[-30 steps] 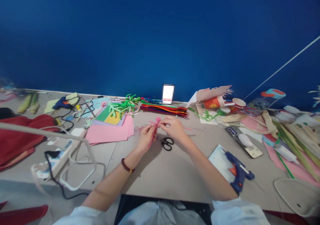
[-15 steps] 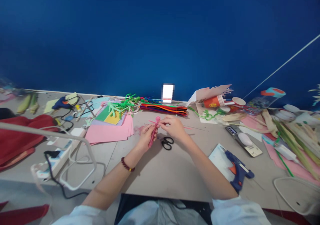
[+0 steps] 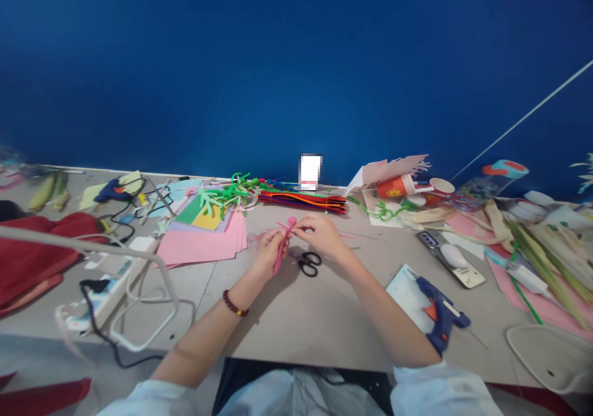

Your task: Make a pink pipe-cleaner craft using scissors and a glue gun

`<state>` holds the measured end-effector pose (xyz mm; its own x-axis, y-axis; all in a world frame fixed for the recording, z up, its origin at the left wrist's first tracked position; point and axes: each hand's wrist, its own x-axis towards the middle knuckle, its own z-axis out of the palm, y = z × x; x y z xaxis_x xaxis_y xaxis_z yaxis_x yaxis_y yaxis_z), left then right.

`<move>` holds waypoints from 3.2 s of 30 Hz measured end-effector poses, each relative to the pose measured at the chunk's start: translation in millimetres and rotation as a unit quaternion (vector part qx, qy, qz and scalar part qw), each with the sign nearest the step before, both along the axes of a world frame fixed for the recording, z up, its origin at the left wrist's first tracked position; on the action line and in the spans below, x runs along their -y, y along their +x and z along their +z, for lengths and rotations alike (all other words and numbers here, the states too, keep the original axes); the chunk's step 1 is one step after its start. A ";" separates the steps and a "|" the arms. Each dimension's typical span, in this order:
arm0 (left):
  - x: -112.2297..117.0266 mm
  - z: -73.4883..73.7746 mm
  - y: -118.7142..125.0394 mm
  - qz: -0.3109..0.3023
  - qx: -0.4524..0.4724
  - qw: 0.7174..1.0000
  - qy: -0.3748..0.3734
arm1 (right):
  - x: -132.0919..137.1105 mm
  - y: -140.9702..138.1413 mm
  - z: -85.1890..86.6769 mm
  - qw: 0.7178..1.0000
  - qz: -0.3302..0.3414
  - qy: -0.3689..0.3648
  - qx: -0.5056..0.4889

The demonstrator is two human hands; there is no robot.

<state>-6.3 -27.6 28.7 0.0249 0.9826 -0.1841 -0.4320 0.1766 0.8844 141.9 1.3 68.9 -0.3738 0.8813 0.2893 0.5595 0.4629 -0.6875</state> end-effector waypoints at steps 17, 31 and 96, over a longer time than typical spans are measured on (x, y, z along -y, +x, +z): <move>7.1 9.5 -4.6 -0.106 -0.162 0.973 0.126 | -17.2 26.7 -0.3 0.997 0.047 -0.054 -0.033; 7.6 0.3 -3.2 -0.051 -0.463 0.832 0.301 | -6.5 22.2 10.0 0.995 0.069 -0.047 0.050; -6.1 -6.2 -22.9 0.171 -0.604 0.649 0.429 | 21.7 -22.2 -3.3 0.962 -0.069 -0.158 -0.214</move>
